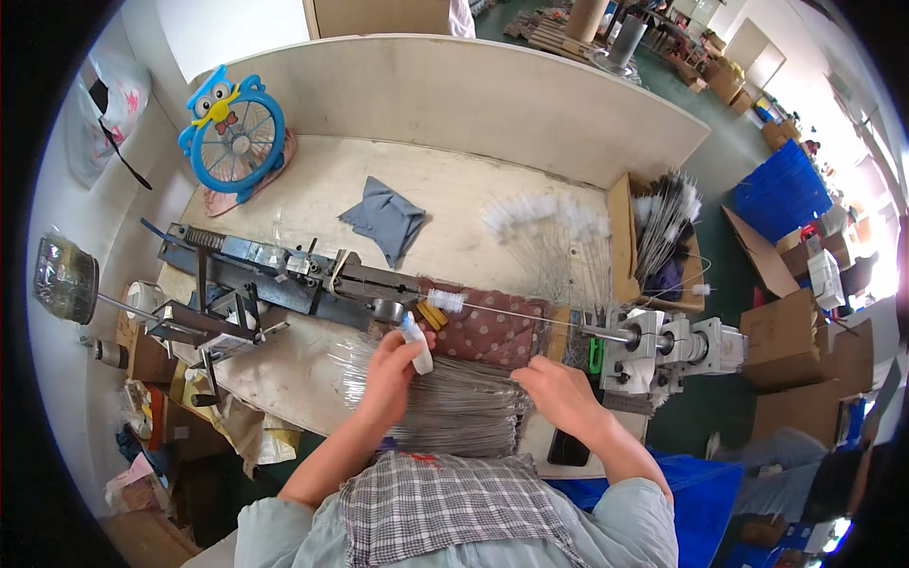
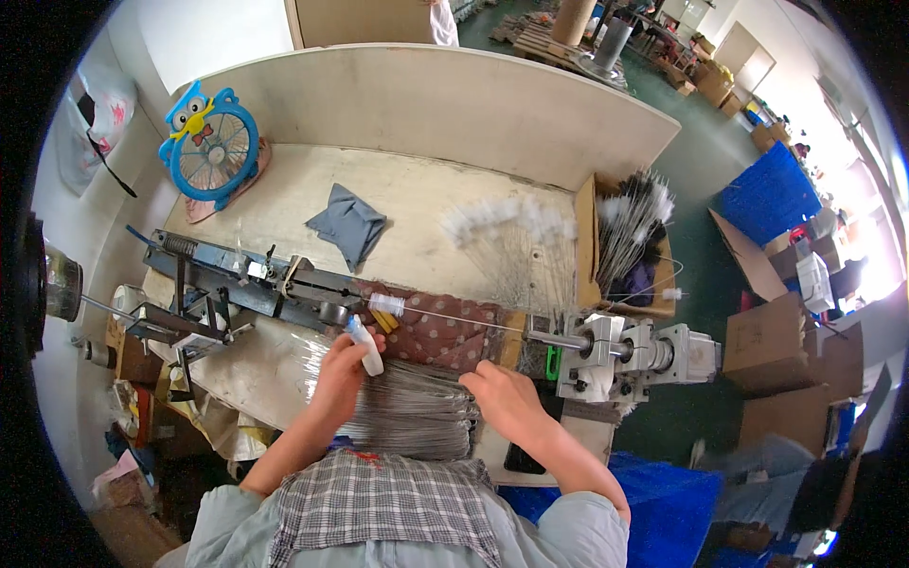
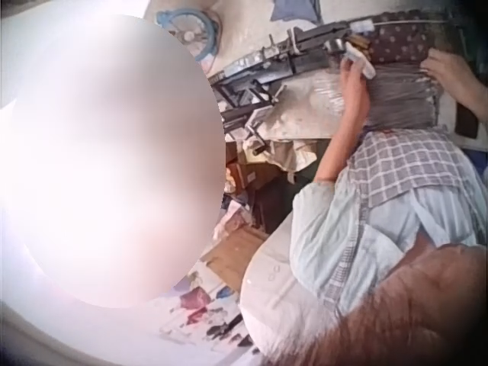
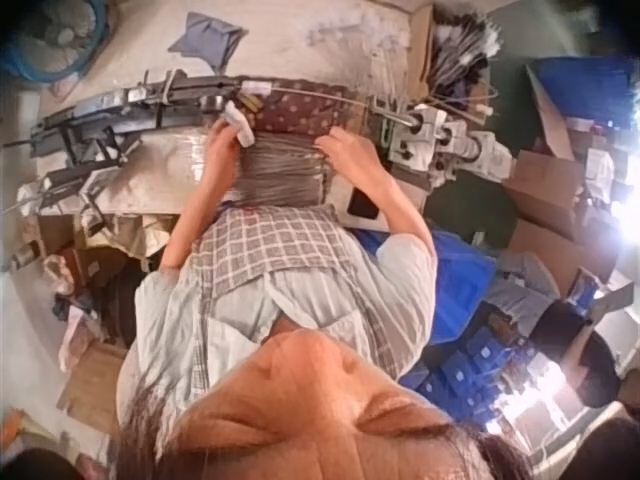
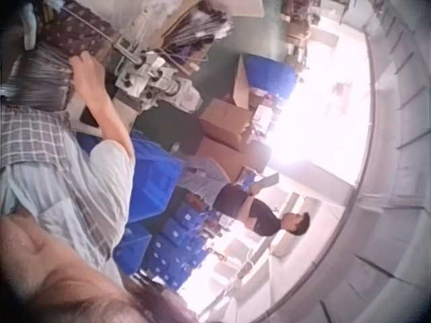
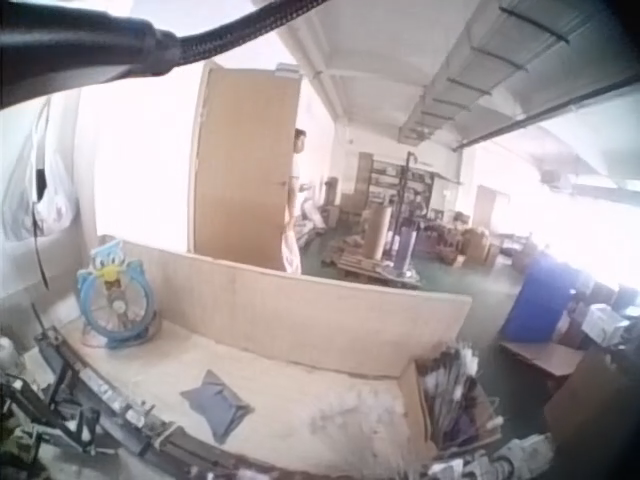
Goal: Operating a machine to assemble or package small hygiene product components, possibly duster or swab heads.
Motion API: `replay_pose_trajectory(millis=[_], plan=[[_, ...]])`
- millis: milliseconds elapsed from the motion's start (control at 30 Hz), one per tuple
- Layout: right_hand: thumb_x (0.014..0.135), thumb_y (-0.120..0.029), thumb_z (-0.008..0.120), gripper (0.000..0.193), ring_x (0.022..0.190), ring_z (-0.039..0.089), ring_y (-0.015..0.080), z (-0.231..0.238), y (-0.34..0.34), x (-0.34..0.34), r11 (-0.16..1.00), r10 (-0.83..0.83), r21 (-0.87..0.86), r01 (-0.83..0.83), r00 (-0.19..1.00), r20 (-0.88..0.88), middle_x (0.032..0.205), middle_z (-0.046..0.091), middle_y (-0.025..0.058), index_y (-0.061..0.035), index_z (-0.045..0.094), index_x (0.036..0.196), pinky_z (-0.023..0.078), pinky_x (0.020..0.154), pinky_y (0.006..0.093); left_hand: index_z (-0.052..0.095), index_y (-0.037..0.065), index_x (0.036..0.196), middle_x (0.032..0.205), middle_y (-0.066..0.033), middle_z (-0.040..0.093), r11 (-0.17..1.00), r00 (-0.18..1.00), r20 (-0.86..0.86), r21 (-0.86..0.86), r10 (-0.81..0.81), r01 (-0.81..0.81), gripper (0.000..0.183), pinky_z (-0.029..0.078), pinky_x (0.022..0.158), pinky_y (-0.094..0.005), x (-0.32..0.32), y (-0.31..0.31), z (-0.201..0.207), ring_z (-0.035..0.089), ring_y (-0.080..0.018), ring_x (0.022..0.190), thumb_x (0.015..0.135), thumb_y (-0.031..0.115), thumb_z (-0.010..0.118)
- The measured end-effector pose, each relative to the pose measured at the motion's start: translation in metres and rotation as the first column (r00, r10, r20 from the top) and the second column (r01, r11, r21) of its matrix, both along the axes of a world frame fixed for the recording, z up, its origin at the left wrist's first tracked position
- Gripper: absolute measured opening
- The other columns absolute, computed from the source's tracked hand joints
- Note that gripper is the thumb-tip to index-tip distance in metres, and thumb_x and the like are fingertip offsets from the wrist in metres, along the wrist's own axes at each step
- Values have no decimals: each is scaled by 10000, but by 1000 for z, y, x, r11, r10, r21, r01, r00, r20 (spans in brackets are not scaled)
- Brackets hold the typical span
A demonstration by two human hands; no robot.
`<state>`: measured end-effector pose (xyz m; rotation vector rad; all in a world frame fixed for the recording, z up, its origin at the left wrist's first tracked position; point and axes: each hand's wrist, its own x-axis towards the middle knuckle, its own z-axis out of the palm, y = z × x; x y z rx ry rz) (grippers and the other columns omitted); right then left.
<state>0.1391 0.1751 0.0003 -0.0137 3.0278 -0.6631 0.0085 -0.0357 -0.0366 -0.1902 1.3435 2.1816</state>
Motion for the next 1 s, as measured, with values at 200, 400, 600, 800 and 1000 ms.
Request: replay_pose_trajectory(millis=[200, 400, 600, 800, 1000], plan=[[724, -18, 567, 210, 780, 612, 296, 6, -10, 5, 995, -82, 57, 79, 995, 50, 870, 533, 112, -47, 549, 931, 509, 618, 400, 555, 32, 923, 656, -4, 529, 750, 774, 508, 658, -377, -67, 296, 429, 516, -274, -3, 13, 103, 460, -89, 471, 902, 325, 519], [720, 24, 541, 247, 758, 605, 298, 40, -5, -4, 980, -89, 174, 94, 995, -35, 812, 528, 102, -47, 564, 955, 503, 633, 379, 578, 28, 889, 555, -23, 507, 909, 943, 305, 416, -131, -8, 451, 417, 469, -277, -22, -39, 94, 413, -113, 381, 945, 431, 386], [785, -59, 600, 156, 680, 600, 242, 93, 60, -2, 914, -224, 207, 348, 860, -458, 806, 588, 110, -13, 582, 933, 482, 563, 323, 588, 27, 896, 668, -88, 601, 870, 868, 57, 65, -493, 490, 342, 424, 475, -253, 3, -15, 78, 516, -157, 464, 944, 327, 433], [831, -73, 605, 174, 530, 590, 162, 85, 54, -28, 891, -449, -237, 387, 823, -347, 842, 648, 135, 9, 627, 982, 483, 513, 277, 584, 31, 1001, 922, -112, 634, 765, 414, -651, -466, -636, 444, 186, 485, 520, -281, 8, 84, 65, 626, -189, 623, 879, 168, 552], [836, -111, 604, 159, 631, 618, 285, 63, 59, -38, 942, -335, -165, 292, 822, -460, 830, 648, 139, -41, 635, 975, 497, 571, 328, 562, 84, 898, 823, -70, 573, 694, -88, -689, -709, -720, -129, 114, 492, 557, -375, -9, 148, 20, 613, -254, 702, 789, 119, 575]])
